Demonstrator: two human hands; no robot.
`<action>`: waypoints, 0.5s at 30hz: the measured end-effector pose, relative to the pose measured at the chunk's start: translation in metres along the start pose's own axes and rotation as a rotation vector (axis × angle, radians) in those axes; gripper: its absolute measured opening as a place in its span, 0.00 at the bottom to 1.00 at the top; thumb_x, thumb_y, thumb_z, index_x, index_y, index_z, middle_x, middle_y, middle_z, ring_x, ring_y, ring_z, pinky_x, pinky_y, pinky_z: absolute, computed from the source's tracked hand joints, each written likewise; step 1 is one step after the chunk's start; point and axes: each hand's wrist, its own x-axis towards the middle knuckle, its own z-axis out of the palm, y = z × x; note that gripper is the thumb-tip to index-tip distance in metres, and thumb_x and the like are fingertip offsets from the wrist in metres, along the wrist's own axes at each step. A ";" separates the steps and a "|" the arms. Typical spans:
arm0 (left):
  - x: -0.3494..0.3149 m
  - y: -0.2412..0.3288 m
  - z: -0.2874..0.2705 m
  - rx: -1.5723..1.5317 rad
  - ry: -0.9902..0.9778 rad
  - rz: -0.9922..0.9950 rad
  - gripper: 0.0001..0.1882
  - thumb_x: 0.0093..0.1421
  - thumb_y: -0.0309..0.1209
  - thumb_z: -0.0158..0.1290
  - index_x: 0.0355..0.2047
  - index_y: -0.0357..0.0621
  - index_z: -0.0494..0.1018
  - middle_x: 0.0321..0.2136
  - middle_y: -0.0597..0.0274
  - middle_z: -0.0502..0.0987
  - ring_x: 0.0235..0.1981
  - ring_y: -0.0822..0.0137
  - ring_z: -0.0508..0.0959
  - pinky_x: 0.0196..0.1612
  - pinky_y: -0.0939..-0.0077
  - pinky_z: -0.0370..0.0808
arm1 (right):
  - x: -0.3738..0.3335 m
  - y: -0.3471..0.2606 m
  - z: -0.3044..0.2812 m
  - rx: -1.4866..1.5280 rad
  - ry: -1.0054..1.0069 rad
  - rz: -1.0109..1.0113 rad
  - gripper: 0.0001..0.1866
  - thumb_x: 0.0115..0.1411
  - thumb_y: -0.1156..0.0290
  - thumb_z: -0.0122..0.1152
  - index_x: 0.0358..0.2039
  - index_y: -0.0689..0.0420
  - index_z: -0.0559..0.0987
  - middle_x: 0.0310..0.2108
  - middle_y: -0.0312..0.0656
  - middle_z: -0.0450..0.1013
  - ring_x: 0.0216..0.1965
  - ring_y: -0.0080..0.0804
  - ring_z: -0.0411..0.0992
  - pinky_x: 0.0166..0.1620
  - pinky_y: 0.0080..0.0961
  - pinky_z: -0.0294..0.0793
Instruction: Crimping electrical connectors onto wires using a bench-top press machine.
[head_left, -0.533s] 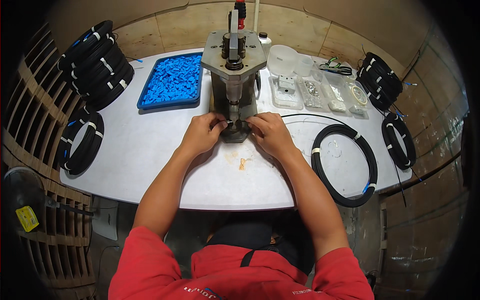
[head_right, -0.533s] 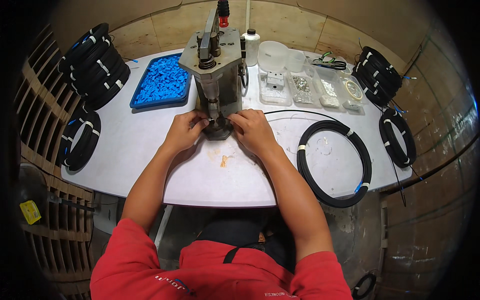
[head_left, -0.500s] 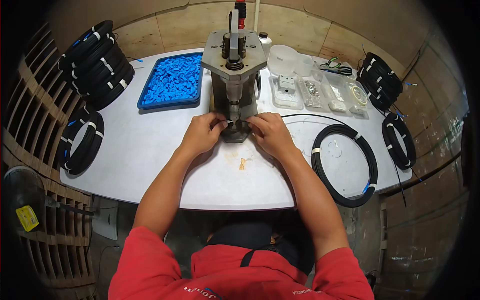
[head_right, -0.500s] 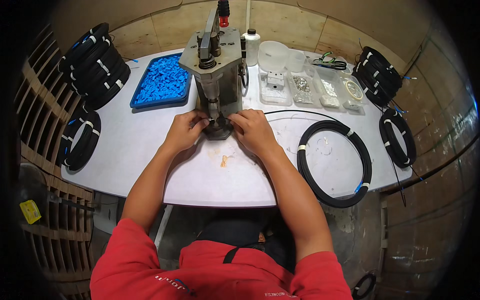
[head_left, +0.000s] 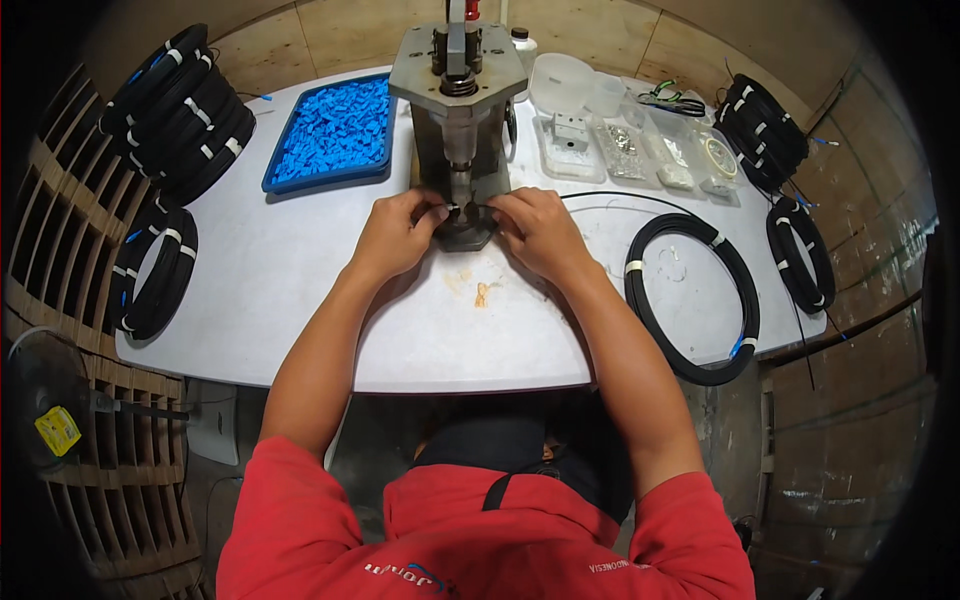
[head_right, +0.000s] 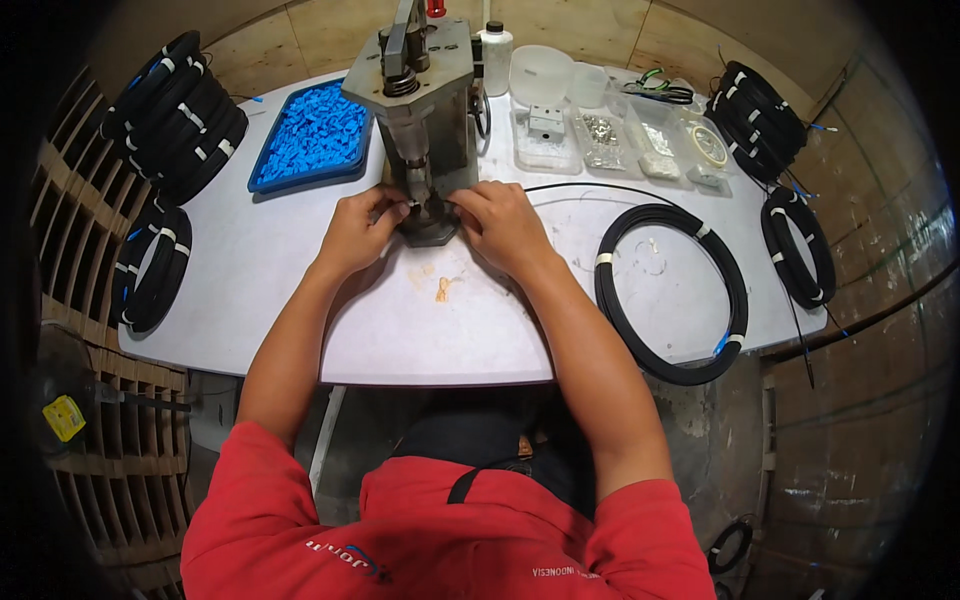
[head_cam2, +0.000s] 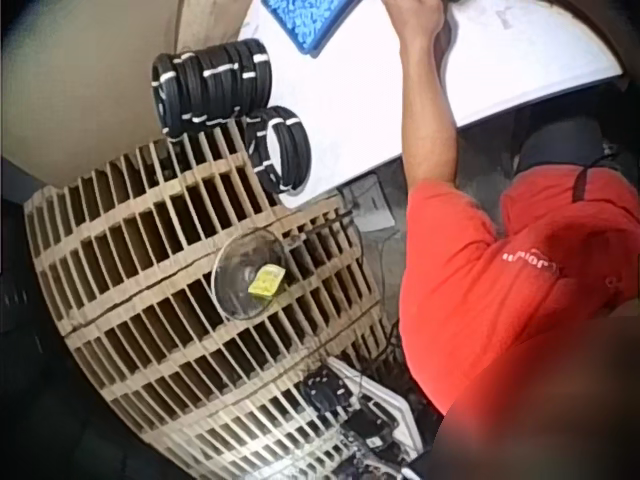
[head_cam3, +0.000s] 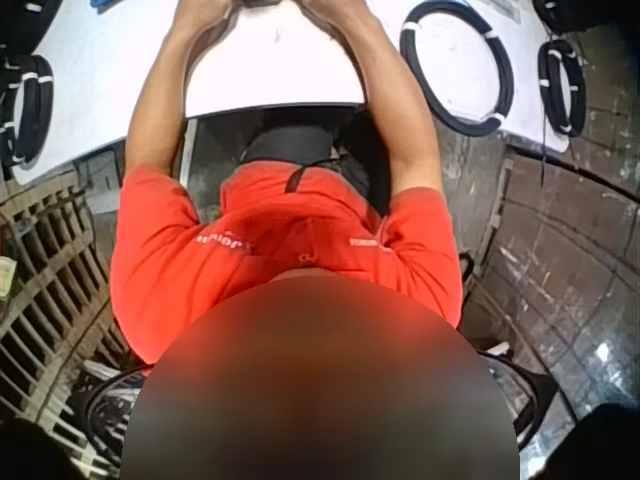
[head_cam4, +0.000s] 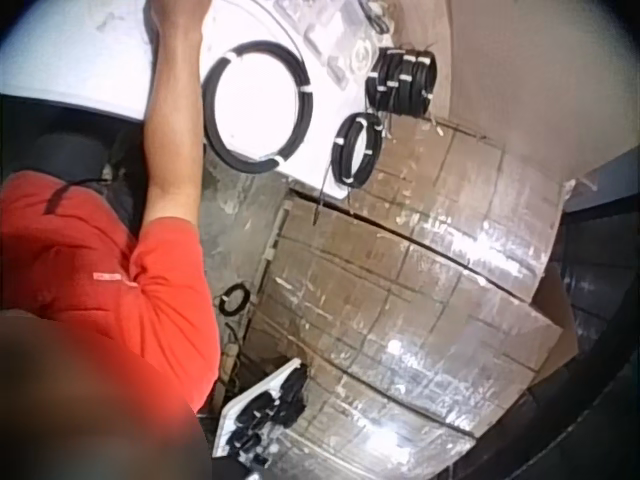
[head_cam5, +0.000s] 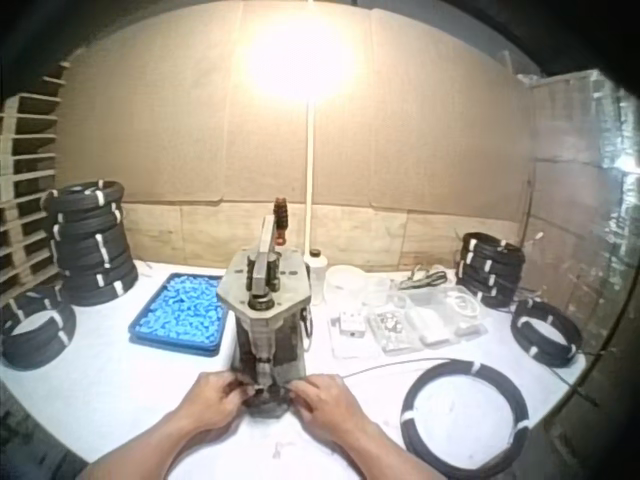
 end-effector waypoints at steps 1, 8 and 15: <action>0.002 -0.001 0.002 0.004 0.012 0.045 0.11 0.63 0.29 0.59 0.42 0.34 0.80 0.33 0.50 0.85 0.34 0.61 0.85 0.42 0.70 0.79 | -0.001 0.001 0.000 0.004 -0.003 0.001 0.14 0.54 0.77 0.67 0.43 0.54 0.82 0.36 0.41 0.78 0.39 0.44 0.76 0.46 0.37 0.73; 0.000 -0.003 0.004 0.014 0.022 0.068 0.12 0.64 0.31 0.58 0.42 0.35 0.81 0.32 0.47 0.84 0.31 0.56 0.84 0.40 0.67 0.79 | -0.004 0.003 0.003 -0.018 0.067 -0.028 0.12 0.54 0.76 0.66 0.41 0.54 0.81 0.34 0.40 0.77 0.37 0.41 0.75 0.44 0.36 0.72; -0.002 -0.003 0.004 0.022 0.029 0.061 0.12 0.64 0.32 0.58 0.42 0.35 0.81 0.32 0.46 0.84 0.31 0.56 0.84 0.40 0.66 0.79 | -0.004 0.000 0.002 -0.019 0.075 -0.032 0.12 0.54 0.76 0.66 0.40 0.54 0.80 0.33 0.39 0.77 0.37 0.41 0.75 0.44 0.35 0.71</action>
